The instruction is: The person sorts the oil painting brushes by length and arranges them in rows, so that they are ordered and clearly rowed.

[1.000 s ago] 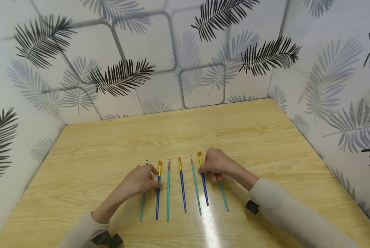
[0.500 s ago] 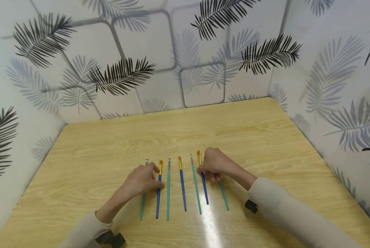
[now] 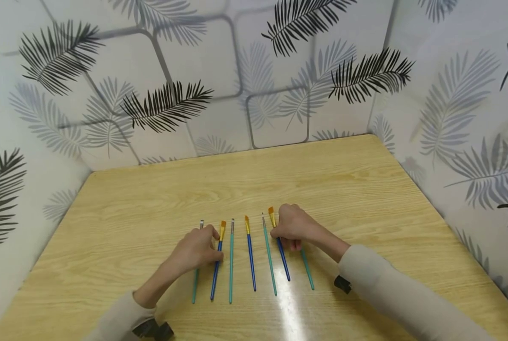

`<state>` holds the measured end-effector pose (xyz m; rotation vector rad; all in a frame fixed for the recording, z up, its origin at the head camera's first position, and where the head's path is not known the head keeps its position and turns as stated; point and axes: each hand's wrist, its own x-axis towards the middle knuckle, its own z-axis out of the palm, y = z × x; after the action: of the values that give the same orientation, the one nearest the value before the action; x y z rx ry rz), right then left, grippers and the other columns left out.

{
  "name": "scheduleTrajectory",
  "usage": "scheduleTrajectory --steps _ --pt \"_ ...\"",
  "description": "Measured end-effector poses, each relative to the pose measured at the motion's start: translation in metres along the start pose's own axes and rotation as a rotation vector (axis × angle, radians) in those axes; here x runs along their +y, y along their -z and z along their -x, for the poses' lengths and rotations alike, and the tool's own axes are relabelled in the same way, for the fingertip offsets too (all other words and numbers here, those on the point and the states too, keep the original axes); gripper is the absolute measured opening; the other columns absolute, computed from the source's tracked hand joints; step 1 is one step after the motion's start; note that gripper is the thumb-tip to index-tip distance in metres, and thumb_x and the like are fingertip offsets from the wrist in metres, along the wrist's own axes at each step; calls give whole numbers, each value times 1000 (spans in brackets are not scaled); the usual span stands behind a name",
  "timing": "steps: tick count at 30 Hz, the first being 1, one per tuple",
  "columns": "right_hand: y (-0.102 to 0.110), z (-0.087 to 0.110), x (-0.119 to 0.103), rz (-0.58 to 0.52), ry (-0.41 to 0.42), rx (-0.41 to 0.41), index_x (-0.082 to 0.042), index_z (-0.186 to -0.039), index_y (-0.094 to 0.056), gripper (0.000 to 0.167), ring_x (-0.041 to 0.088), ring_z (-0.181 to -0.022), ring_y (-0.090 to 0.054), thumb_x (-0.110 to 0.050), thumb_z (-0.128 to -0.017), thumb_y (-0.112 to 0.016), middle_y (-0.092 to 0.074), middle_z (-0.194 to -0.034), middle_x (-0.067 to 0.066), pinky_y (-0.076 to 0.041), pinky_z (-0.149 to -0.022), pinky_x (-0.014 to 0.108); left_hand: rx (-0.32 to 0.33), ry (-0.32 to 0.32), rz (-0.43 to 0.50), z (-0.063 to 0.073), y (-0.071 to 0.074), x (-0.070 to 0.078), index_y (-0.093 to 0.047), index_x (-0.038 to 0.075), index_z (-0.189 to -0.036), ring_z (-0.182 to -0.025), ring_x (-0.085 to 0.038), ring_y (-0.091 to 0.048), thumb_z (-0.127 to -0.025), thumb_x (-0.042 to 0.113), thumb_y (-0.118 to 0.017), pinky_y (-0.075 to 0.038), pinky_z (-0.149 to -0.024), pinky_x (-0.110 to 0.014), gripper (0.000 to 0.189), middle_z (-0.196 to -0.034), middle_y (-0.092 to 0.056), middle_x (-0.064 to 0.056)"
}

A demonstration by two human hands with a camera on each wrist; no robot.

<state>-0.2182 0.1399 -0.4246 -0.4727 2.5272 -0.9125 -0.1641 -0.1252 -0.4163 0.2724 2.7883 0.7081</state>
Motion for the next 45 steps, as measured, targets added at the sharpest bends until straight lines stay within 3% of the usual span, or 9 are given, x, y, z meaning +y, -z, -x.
scheduleTrajectory --steps 6,14,22,28,35,45 --pt "2 2 1 -21 21 -24 -2 -56 -65 30 10 -30 -53 -9 -85 -58 -64 -47 6 -44 -32 23 -2 3 53 1 3 -4 -60 -11 -124 -43 -8 -46 -82 11 -74 -28 -37 -16 49 -55 -58 1" --pt "4 4 1 -65 34 -55 -5 -65 -67 25 7 -29 -46 -12 -86 -57 -68 -54 5 -34 -32 18 25 -24 137 2 10 -9 -59 -12 -123 -49 -15 -64 -86 8 -68 -35 -39 -15 43 -82 -75 -11" --pt "9 4 0 -122 39 -55 -3 -80 -70 18 7 -31 -48 -13 -90 -59 -72 -67 10 -36 -33 19 44 -47 187 4 14 -11 -60 -11 -121 -48 -18 -63 -87 6 -67 -32 -39 -17 39 -79 -74 -10" --pt "13 3 -3 -166 31 -57 -3 -86 -70 18 8 -32 -48 -15 -92 -59 -74 -71 10 -35 -34 20 61 -27 201 2 17 -12 -62 -9 -117 -49 -20 -63 -86 7 -65 -33 -39 -17 35 -77 -73 -8" --pt "19 1 -4 -213 26 -61 0 -97 -69 20 2 -32 -24 -18 -94 -62 -76 -73 10 -23 -35 20 69 -16 208 -2 22 -15 -62 -8 -120 -52 -21 -65 -89 10 -65 -34 -41 -19 36 -77 -73 -6" --pt "24 -2 -8 -241 38 -20 -1 -105 -68 23 3 -34 -22 -20 -93 -63 -76 -75 6 -22 -36 20 58 -9 261 -8 28 -19 -61 -4 -120 -55 -26 -67 -91 17 -64 -39 -46 -23 35 -77 -72 -3"
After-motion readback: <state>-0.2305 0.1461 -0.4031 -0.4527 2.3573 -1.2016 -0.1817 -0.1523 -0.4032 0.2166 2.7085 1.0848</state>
